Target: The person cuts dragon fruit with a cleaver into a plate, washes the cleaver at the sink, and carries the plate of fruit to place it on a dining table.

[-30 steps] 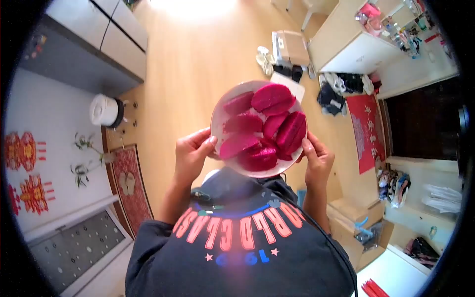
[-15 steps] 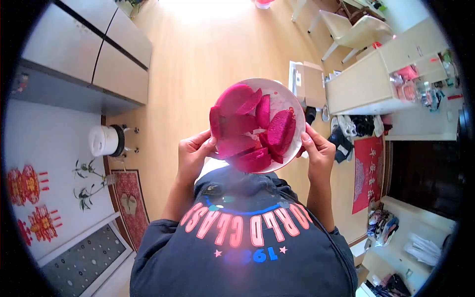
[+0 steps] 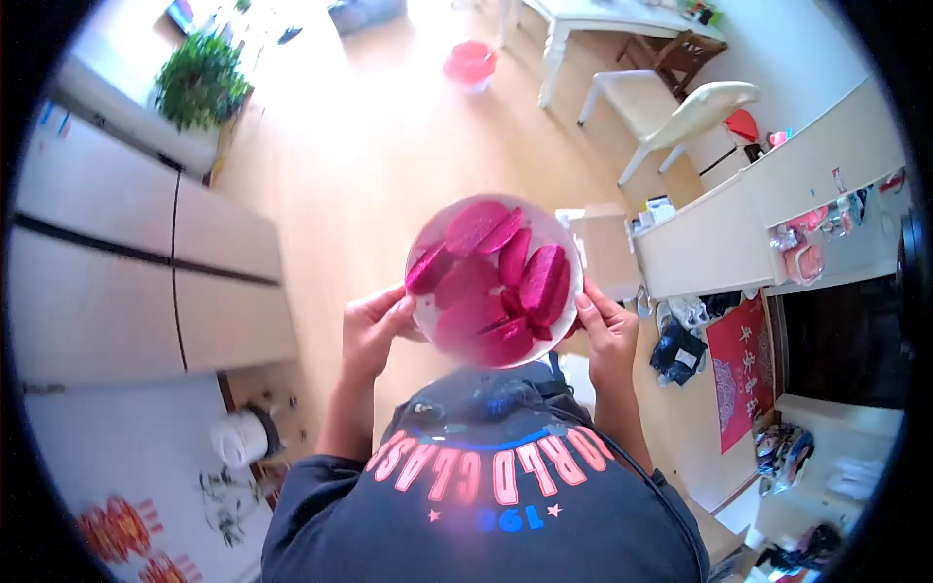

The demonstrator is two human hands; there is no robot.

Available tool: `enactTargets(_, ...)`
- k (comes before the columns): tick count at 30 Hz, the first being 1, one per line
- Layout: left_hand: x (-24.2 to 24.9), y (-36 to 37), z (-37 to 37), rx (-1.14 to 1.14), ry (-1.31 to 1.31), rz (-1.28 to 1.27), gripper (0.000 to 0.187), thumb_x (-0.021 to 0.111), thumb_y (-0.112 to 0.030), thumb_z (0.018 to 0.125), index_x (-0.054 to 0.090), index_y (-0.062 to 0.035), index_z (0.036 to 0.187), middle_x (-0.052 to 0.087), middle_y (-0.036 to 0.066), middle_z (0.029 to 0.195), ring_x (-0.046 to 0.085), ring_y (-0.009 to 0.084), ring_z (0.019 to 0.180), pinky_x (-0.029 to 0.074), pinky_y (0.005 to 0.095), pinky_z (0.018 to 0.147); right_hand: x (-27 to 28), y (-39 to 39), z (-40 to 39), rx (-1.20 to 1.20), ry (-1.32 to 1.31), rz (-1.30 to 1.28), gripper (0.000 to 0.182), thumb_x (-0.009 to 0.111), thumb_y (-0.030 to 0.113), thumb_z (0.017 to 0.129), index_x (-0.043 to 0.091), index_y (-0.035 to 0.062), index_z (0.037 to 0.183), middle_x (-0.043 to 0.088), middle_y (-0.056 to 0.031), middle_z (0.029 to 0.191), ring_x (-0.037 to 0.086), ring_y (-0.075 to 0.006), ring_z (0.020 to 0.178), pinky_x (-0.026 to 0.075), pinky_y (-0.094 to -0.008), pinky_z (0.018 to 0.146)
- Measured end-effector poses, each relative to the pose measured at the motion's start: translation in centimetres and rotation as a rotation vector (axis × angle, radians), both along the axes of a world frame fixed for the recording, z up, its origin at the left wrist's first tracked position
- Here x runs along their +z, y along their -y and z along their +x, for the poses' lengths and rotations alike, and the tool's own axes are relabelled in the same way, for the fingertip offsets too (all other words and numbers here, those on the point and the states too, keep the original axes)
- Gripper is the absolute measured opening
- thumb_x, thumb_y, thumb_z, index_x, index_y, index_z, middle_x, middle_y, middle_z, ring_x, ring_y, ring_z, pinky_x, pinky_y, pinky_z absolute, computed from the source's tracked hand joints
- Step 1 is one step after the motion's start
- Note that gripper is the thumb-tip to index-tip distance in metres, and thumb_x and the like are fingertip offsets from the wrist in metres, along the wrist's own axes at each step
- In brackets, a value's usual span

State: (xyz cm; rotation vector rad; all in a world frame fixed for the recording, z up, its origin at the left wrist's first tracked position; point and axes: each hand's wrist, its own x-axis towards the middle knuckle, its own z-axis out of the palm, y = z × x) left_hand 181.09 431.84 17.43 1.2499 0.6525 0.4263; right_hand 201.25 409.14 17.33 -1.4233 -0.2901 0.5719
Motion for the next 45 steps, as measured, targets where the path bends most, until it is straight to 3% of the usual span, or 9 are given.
enactTargets(6, -0.8, -9.7, 16.0, -0.041, 0.046, -0.045, 0.037, 0.064, -0.013, 0.096, 0.062, 0.0103, 0.126, 0.073, 0.015, 0.098, 0.073, 0.0188, 0.079, 0.062, 0.0306, 0.07, 0.4, -8.8, 14.5, -0.082, 0.057, -0.01, 0.035, 0.064, 0.013, 0.098, 0.063, -0.0066, 0.127, 0.072, -0.008, 0.092, 0.065, -0.0112, 0.069, 0.054, -0.0259, 0.062)
enactTargets(10, 0.9, -16.3, 25.6, -0.05, 0.048, 0.042, 0.039, 0.059, -0.016, 0.099, 0.06, 0.0115, 0.126, 0.073, 0.016, 0.094, 0.073, 0.0204, 0.073, 0.064, 0.0319, 0.065, 2.0, -16.1, 24.2, -0.088, 0.073, 0.049, 0.035, 0.064, 0.012, 0.097, 0.064, -0.0059, 0.127, 0.072, -0.0076, 0.091, 0.065, -0.0112, 0.07, 0.055, -0.0262, 0.064)
enactTargets(20, -1.7, -31.9, 40.8, 0.039, 0.007, -0.012, 0.036, 0.06, -0.011, 0.097, 0.061, 0.0114, 0.126, 0.073, 0.016, 0.09, 0.072, 0.0186, 0.07, 0.064, 0.0303, 0.063, -0.6, -32.9, 40.9, -0.024, -0.061, 0.013, 0.033, 0.063, 0.009, 0.096, 0.064, -0.0066, 0.125, 0.073, -0.0085, 0.091, 0.068, -0.0128, 0.071, 0.056, -0.0261, 0.065)
enactTargets(26, -3.2, -44.4, 52.6, 0.048, 0.039, 0.034, 0.036, 0.059, -0.011, 0.098, 0.061, 0.0108, 0.126, 0.073, 0.014, 0.09, 0.071, 0.0173, 0.07, 0.063, 0.0287, 0.062, -3.3, -46.3, 53.2, -0.007, -0.182, 0.084, 0.033, 0.062, 0.009, 0.097, 0.064, -0.0059, 0.127, 0.074, -0.0093, 0.096, 0.069, -0.0139, 0.073, 0.057, -0.0277, 0.066)
enactTargets(29, -2.5, -51.1, 58.8, 0.05, 0.046, 0.059, 0.036, 0.059, -0.011, 0.097, 0.062, 0.0106, 0.126, 0.072, 0.014, 0.09, 0.072, 0.0177, 0.071, 0.063, 0.0286, 0.062, -2.1, -52.2, 58.5, -0.007, -0.16, 0.109, 0.033, 0.062, 0.009, 0.097, 0.064, -0.0059, 0.127, 0.074, -0.0094, 0.096, 0.069, -0.0144, 0.074, 0.057, -0.0282, 0.067)
enactTargets(34, -1.1, -59.3, 68.7, -0.02, 0.055, 0.093, 0.037, 0.062, -0.01, 0.094, 0.063, 0.01, 0.125, 0.072, 0.014, 0.089, 0.071, 0.018, 0.068, 0.062, 0.0305, 0.063, -0.6, -58.1, 65.6, -0.027, -0.255, 0.19, 0.035, 0.061, 0.007, 0.097, 0.062, -0.0057, 0.13, 0.072, -0.0107, 0.107, 0.069, -0.0137, 0.087, 0.056, -0.0247, 0.075)
enactTargets(45, -4.5, -70.5, 91.7, -0.106, -0.005, 0.099, 0.033, 0.061, -0.006, 0.093, 0.064, 0.0104, 0.122, 0.073, 0.014, 0.094, 0.071, 0.0176, 0.073, 0.062, 0.0305, 0.066, -3.6, -66.4, 87.5, 0.004, -0.172, 0.059, 0.038, 0.06, 0.008, 0.098, 0.059, -0.0052, 0.133, 0.073, -0.008, 0.106, 0.069, -0.0133, 0.084, 0.057, -0.0262, 0.07)
